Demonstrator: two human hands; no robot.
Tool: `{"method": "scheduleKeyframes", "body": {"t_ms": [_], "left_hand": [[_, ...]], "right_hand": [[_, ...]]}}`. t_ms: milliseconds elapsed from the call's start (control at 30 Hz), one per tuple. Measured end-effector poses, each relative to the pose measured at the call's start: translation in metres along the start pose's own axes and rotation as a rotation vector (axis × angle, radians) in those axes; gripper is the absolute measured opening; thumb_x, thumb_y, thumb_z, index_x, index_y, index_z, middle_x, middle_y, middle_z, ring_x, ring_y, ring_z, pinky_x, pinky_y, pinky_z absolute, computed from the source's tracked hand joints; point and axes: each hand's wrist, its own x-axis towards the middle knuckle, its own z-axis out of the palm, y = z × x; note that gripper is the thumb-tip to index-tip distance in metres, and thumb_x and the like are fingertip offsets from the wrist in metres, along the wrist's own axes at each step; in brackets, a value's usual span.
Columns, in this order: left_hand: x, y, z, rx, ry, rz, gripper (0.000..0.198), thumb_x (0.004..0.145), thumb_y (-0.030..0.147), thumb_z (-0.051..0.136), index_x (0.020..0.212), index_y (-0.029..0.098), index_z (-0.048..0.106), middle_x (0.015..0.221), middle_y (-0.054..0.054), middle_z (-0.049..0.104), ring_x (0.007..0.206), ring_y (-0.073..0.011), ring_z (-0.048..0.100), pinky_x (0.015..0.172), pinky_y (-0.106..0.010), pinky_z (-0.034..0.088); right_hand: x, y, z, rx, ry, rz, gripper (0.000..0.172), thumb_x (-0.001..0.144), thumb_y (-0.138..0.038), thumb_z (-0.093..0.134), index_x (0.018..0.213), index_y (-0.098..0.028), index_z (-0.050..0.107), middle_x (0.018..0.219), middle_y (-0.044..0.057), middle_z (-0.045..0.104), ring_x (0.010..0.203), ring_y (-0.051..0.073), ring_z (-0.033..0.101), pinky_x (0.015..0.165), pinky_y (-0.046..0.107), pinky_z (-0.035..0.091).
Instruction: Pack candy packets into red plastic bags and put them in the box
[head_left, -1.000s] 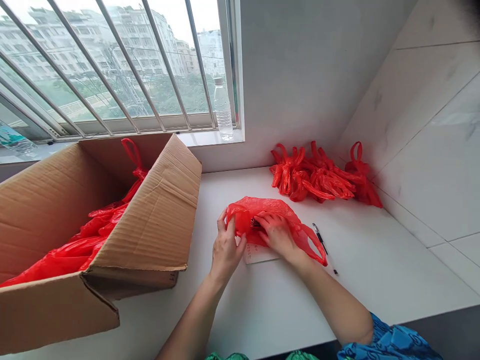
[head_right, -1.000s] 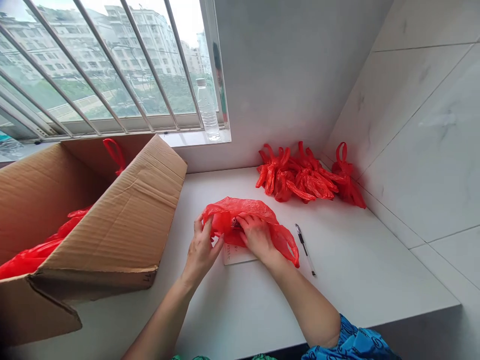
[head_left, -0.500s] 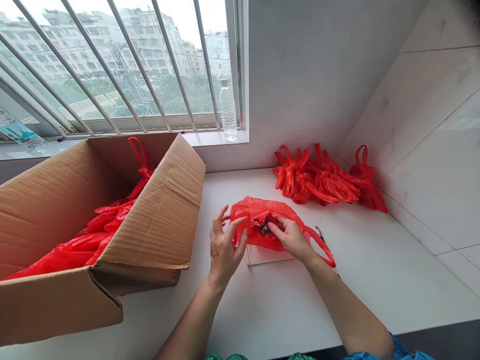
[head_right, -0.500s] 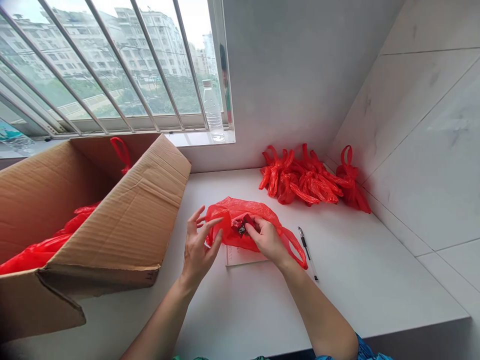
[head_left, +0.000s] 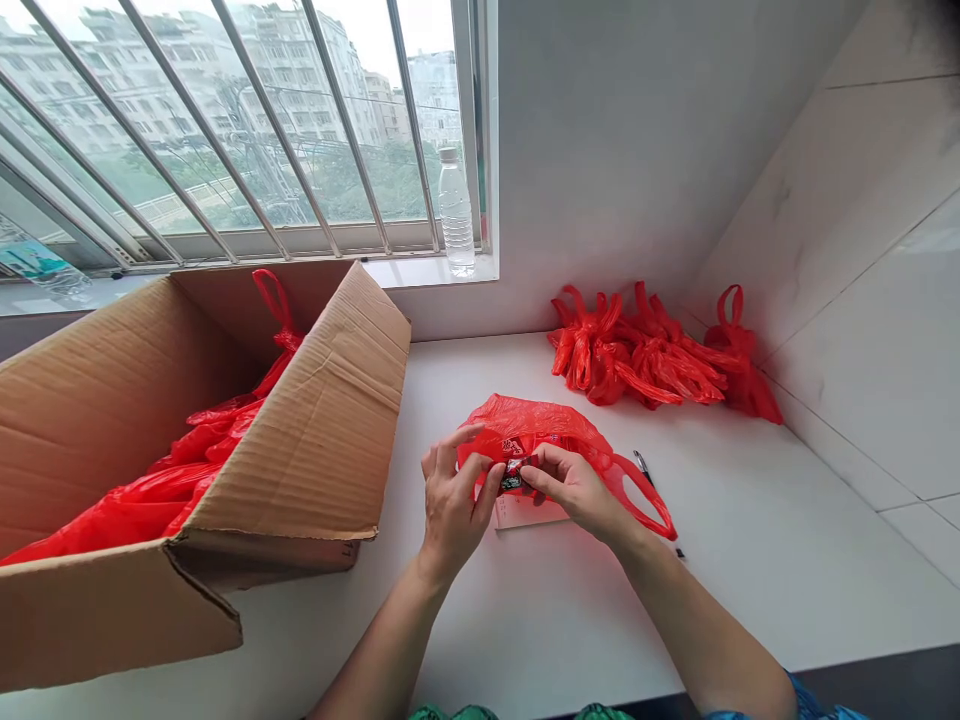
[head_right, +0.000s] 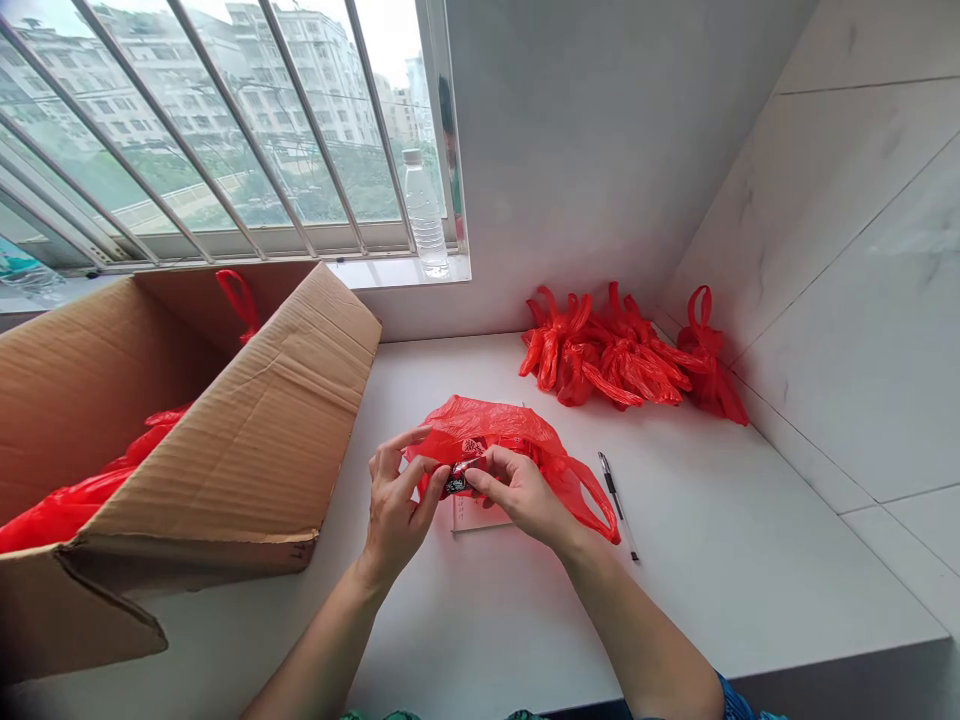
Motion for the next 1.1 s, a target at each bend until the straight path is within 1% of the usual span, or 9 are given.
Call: {"method": "scheduleKeyframes", "body": {"t_ms": [100, 267, 400, 600, 767, 867, 967, 1033, 1100], "left_hand": [[0.000, -0.003, -0.001, 0.015, -0.022, 0.039, 0.023, 0.099, 0.028, 0.051, 0.082, 0.020, 0.065, 0.137, -0.010, 0.053, 0.117, -0.0247, 0.054, 0.096, -0.041, 0.036], [0.002, -0.006, -0.003, 0.041, -0.040, 0.102, 0.024, 0.098, 0.031, 0.055, 0.079, 0.020, 0.064, 0.135, -0.010, 0.056, 0.115, -0.0246, 0.054, 0.095, -0.041, 0.035], [0.002, -0.006, -0.002, 0.038, -0.073, 0.131, 0.027, 0.097, 0.034, 0.057, 0.075, 0.020, 0.063, 0.131, -0.008, 0.060, 0.113, -0.0243, 0.055, 0.096, -0.041, 0.034], [0.002, -0.008, -0.003, -0.099, -0.032, 0.022, 0.040, 0.104, 0.024, 0.034, 0.074, 0.019, 0.060, 0.122, -0.007, 0.063, 0.117, -0.0224, 0.055, 0.096, -0.041, 0.035], [0.001, -0.007, -0.003, -0.096, -0.049, 0.066, 0.027, 0.099, 0.026, 0.048, 0.076, 0.019, 0.061, 0.123, -0.007, 0.062, 0.113, -0.0227, 0.056, 0.097, -0.040, 0.035], [0.001, -0.008, -0.003, -0.062, -0.033, 0.050, 0.028, 0.100, 0.025, 0.046, 0.080, 0.021, 0.064, 0.124, -0.008, 0.060, 0.116, -0.0228, 0.055, 0.097, -0.041, 0.035], [0.002, -0.009, -0.002, -0.004, -0.043, -0.002, 0.022, 0.099, 0.030, 0.049, 0.093, 0.025, 0.069, 0.134, -0.009, 0.053, 0.123, -0.0254, 0.051, 0.101, -0.044, 0.035], [0.002, -0.010, 0.002, 0.055, -0.090, -0.018, 0.018, 0.095, 0.037, 0.058, 0.106, 0.029, 0.070, 0.142, -0.010, 0.045, 0.128, -0.0286, 0.047, 0.104, -0.047, 0.035], [0.000, -0.012, 0.007, 0.113, -0.150, -0.023, 0.036, 0.090, 0.043, 0.064, 0.124, 0.031, 0.064, 0.150, -0.013, 0.037, 0.133, -0.0325, 0.043, 0.105, -0.051, 0.035]], "right_hand": [[-0.002, -0.002, -0.005, -0.015, -0.077, 0.064, 0.032, 0.084, -0.048, 0.072, 0.081, -0.019, 0.059, 0.079, -0.001, 0.064, 0.074, 0.013, 0.060, 0.071, 0.028, 0.051], [-0.007, -0.010, -0.002, -0.002, -0.231, 0.143, 0.028, 0.079, -0.042, 0.078, 0.088, -0.019, 0.063, 0.087, 0.000, 0.066, 0.083, 0.017, 0.064, 0.080, 0.033, 0.052], [-0.008, -0.010, 0.005, -0.045, -0.226, 0.097, 0.025, 0.086, -0.043, 0.070, 0.093, -0.020, 0.067, 0.083, 0.000, 0.066, 0.081, 0.017, 0.064, 0.077, 0.033, 0.053], [-0.007, -0.005, 0.008, 0.014, -0.198, 0.074, 0.027, 0.089, -0.044, 0.066, 0.094, -0.017, 0.065, 0.090, 0.004, 0.068, 0.087, 0.018, 0.066, 0.083, 0.035, 0.054], [-0.006, -0.008, 0.005, -0.015, -0.188, 0.029, 0.029, 0.091, -0.045, 0.064, 0.098, -0.017, 0.066, 0.094, 0.005, 0.069, 0.090, 0.018, 0.066, 0.085, 0.035, 0.053], [-0.008, -0.010, -0.007, -0.163, -0.208, 0.068, 0.031, 0.090, -0.049, 0.064, 0.090, -0.019, 0.067, 0.084, 0.002, 0.067, 0.077, 0.016, 0.063, 0.073, 0.031, 0.052], [-0.010, -0.008, -0.024, -0.398, 0.014, 0.092, 0.035, 0.090, -0.054, 0.061, 0.093, -0.020, 0.068, 0.078, 0.000, 0.066, 0.068, 0.015, 0.061, 0.063, 0.028, 0.048], [-0.010, -0.005, -0.032, -0.533, 0.219, 0.053, 0.039, 0.089, -0.052, 0.062, 0.114, -0.022, 0.066, 0.085, 0.001, 0.070, 0.073, 0.017, 0.064, 0.067, 0.030, 0.050], [-0.009, -0.003, -0.038, -0.625, 0.300, 0.016, 0.049, 0.089, -0.046, 0.062, 0.134, -0.025, 0.056, 0.096, 0.002, 0.073, 0.080, 0.019, 0.067, 0.075, 0.032, 0.052]]}}
